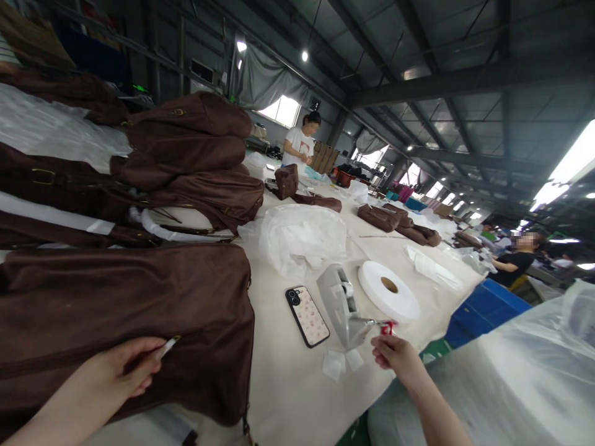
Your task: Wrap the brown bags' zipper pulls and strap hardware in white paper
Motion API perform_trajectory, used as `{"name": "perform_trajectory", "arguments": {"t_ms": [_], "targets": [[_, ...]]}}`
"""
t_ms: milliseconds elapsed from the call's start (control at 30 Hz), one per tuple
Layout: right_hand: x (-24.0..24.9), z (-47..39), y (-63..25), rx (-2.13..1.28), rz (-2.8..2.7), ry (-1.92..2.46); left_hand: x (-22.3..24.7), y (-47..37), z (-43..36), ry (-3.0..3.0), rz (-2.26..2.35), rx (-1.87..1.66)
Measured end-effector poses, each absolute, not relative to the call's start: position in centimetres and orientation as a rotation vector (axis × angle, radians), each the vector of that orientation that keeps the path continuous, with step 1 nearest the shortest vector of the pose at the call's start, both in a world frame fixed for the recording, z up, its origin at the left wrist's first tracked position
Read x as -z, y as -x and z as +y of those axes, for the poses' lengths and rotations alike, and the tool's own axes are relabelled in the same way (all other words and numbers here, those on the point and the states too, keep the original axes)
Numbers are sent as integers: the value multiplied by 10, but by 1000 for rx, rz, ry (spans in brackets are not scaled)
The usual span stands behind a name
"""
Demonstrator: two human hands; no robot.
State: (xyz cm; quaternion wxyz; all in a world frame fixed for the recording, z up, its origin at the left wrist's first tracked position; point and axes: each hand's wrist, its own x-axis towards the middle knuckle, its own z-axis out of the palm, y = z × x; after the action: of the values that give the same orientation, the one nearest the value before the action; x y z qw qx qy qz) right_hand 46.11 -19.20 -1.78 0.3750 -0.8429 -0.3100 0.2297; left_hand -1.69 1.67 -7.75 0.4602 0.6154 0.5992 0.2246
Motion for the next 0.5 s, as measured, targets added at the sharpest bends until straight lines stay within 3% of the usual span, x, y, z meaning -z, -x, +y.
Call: {"name": "perform_trajectory", "arguments": {"t_ms": [100,200,333,500], "targets": [[17,-203,-472,-290,-889,2401,57,13,10,-1433,1319,-535],[4,-191,-459,-227,-871,2257,39,8,2,-1613,1349,-507],[-12,-128,-368,-572,-1008,1805,30,5,-5,-1838,1383,-528],[-9,-42,-211,-1287,-1157,1281,28,11,-8,-2047,1356,-613]]}}
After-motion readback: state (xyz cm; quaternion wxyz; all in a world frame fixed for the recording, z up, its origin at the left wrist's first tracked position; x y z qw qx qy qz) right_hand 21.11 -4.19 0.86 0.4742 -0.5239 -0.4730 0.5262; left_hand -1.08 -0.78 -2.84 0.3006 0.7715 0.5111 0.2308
